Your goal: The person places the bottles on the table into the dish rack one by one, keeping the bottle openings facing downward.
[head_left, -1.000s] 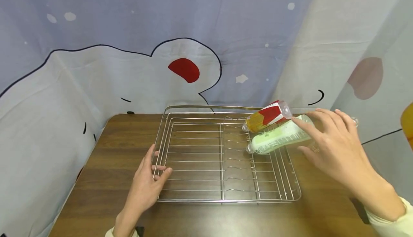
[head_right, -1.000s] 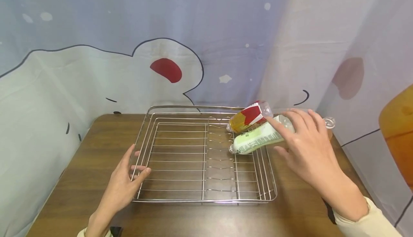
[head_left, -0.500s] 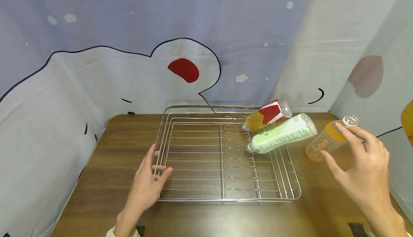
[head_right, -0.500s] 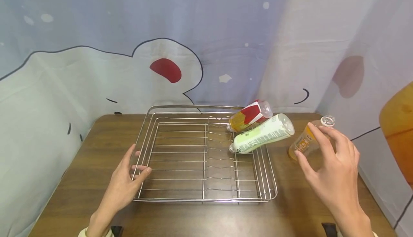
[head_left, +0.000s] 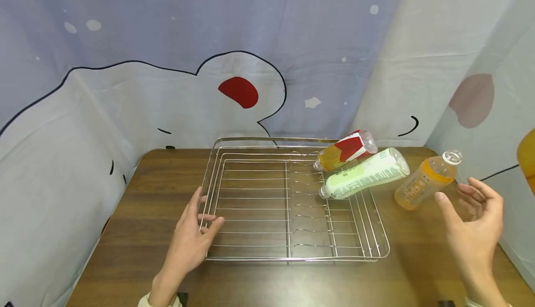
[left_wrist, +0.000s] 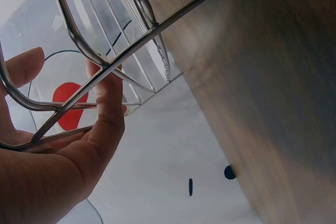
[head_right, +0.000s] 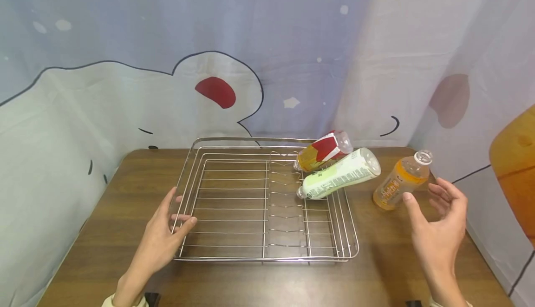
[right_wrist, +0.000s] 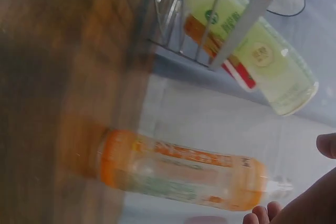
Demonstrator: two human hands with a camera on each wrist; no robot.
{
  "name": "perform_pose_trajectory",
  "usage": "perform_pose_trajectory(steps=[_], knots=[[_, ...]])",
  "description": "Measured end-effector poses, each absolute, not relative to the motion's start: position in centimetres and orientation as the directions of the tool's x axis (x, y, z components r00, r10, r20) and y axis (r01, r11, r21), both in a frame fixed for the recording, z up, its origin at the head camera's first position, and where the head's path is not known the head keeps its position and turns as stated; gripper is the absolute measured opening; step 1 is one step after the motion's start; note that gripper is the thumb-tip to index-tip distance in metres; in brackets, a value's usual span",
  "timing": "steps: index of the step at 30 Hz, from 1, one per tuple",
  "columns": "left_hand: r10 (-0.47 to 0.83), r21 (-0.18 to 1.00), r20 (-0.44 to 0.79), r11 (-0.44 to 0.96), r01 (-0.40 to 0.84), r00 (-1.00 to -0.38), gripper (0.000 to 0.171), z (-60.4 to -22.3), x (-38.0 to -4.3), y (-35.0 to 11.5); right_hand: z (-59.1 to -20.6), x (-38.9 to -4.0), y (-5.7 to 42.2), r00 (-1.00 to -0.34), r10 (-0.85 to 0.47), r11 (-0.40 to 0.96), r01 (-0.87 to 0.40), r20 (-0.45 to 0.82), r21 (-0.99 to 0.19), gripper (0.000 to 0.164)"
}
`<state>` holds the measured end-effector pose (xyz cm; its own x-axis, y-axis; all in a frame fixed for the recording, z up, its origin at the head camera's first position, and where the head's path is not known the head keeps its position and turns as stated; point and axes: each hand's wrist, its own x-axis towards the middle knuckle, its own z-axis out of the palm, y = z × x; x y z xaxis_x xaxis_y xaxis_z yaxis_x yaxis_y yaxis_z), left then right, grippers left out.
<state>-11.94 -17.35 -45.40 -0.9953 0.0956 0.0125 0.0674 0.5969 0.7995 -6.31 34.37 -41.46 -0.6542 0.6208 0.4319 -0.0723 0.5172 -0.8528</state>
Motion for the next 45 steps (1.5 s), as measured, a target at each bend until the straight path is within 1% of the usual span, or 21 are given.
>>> perform_pose_trajectory(steps=[3, 7, 10, 13, 19, 22, 25, 30, 38, 45], knots=[[0.098, 0.799, 0.005, 0.599, 0.063, -0.995, 0.096, -45.4, -11.9, -17.4, -42.2, -6.6, 34.7, -0.643, 0.697, 0.336, -0.096, 0.315, -0.937, 0.068], [0.092, 0.801, -0.003, 0.597, 0.053, -0.996, 0.096, -45.4, -11.9, -17.4, -42.8, -6.9, 35.0, -0.635, 0.736, 0.192, -0.136, 0.234, -0.972, 0.068], [0.087, 0.8, -0.006, 0.598, 0.048, -0.996, 0.097, -45.4, -11.9, -17.3, -43.1, -7.1, 35.0, -0.642, 0.74, 0.178, -0.102, 0.202, -0.979, 0.069], [0.086, 0.798, -0.005, 0.601, 0.048, -0.996, 0.097, -45.3, -11.9, -17.3, -43.4, -7.3, 35.3, -0.648, 0.747, 0.164, -0.033, 0.146, -0.986, 0.072], [0.088, 0.797, -0.005, 0.601, 0.049, -0.996, 0.097, -45.3, -12.0, -17.3, -44.4, -8.3, 36.4, -0.682, 0.731, 0.089, 0.119, -0.016, -0.989, 0.089], [0.091, 0.798, 0.0, 0.6, 0.055, -0.996, 0.096, -45.4, -12.0, -17.3, -45.0, -9.2, 36.9, -0.689, 0.721, 0.054, 0.154, -0.068, -0.987, 0.096], [0.094, 0.798, 0.004, 0.6, 0.06, -0.996, 0.096, -45.4, -12.0, -17.3, -45.3, -10.0, 37.4, -0.708, 0.698, 0.034, 0.18, -0.106, -0.983, 0.099], [0.092, 0.8, 0.003, 0.597, 0.058, -0.996, 0.096, -45.4, -12.0, -17.4, -45.9, -11.2, 37.6, -0.735, 0.667, 0.034, 0.193, -0.122, -0.981, 0.095], [0.084, 0.8, -0.002, 0.598, 0.049, -0.996, 0.096, -45.4, -11.9, -17.4, -46.4, -12.7, 37.6, -0.728, 0.664, 0.037, 0.255, -0.167, -0.966, 0.087], [0.088, 0.798, 0.003, 0.601, 0.055, -0.996, 0.096, -45.5, -11.9, -17.4, -47.2, -13.3, 38.0, -0.751, 0.636, 0.067, 0.281, -0.176, -0.958, 0.073]])
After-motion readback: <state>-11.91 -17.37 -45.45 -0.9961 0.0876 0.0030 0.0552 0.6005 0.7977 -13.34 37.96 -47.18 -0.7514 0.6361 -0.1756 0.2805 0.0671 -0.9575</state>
